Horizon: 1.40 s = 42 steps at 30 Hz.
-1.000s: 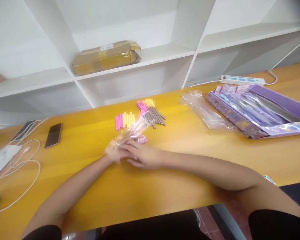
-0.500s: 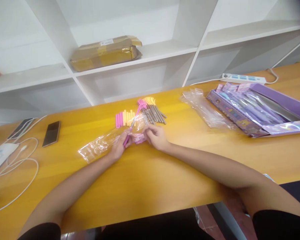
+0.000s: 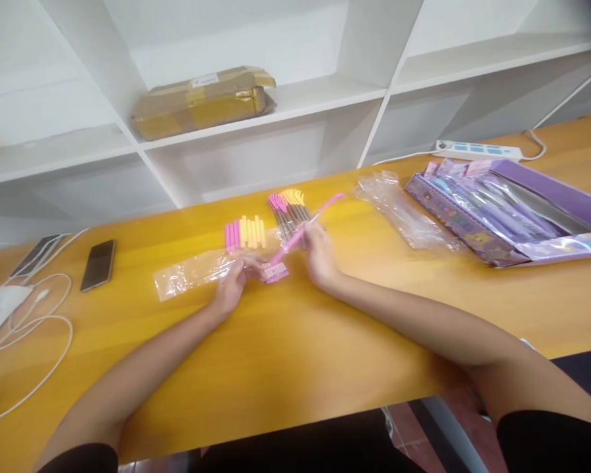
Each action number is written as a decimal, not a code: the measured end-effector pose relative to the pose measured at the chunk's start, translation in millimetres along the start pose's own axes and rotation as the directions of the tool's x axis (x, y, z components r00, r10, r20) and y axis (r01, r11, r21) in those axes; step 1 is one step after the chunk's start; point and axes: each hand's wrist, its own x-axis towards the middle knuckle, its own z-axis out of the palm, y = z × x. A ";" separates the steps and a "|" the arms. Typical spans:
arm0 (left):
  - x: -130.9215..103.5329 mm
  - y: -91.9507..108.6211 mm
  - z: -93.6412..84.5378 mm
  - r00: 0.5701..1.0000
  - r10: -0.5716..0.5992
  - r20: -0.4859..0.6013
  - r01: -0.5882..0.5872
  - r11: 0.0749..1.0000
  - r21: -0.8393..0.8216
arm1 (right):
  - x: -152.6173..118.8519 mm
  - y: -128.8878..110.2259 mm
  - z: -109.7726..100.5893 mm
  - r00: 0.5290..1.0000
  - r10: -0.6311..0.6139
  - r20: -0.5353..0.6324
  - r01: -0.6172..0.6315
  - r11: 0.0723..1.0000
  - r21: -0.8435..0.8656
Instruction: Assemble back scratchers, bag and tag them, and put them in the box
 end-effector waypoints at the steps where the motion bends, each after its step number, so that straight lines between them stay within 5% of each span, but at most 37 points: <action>1: 2.3 0.1 -0.3 0.998 0.007 -0.066 -0.009 1.000 -0.026 | 7.1 -0.6 -5.2 0.998 -0.038 -0.055 0.038 0.999 -0.010; 5: 9.6 4.9 -2.1 0.967 0.053 -0.248 -0.070 0.996 -0.059 | 22.7 -3.0 -19.7 0.992 -0.076 0.098 0.075 0.997 0.018; 11: 12.0 6.8 -4.6 0.960 0.048 -0.277 -0.067 0.996 -0.060 | 7.3 -5.7 -16.2 0.909 0.056 0.413 -0.056 0.998 -0.012; 16: 8.1 4.7 -2.5 0.979 0.009 -0.204 -0.021 0.998 -0.058 | -6.8 -7.6 -12.1 0.906 0.174 0.386 -0.106 0.976 -0.191; 23: -0.8 -1.6 3.7 0.980 -0.123 -0.154 0.125 0.992 0.004 | -16.9 -2.7 -3.3 0.845 0.042 0.533 0.094 0.970 -0.226; 28: 8.0 1.0 3.1 0.959 -0.063 -0.278 0.050 0.997 -0.051 | -5.9 0.6 -12.5 0.825 -0.065 0.561 0.339 0.853 -0.398; 34: 16.1 8.7 -1.2 0.936 -0.008 -0.352 -0.035 0.993 -0.115 | 11.2 -4.8 -25.8 0.698 0.027 0.715 0.521 0.667 -0.533; 38: 14.7 11.4 -2.4 0.925 0.011 -0.381 -0.074 0.986 -0.152 | 9.5 -7.0 -26.1 0.674 0.048 0.737 0.584 0.577 -0.571; 42: 11.4 6.3 2.9 0.948 -0.072 -0.310 0.011 0.981 -0.195 | 6.4 -6.5 -25.2 0.657 0.034 0.753 0.620 0.544 -0.566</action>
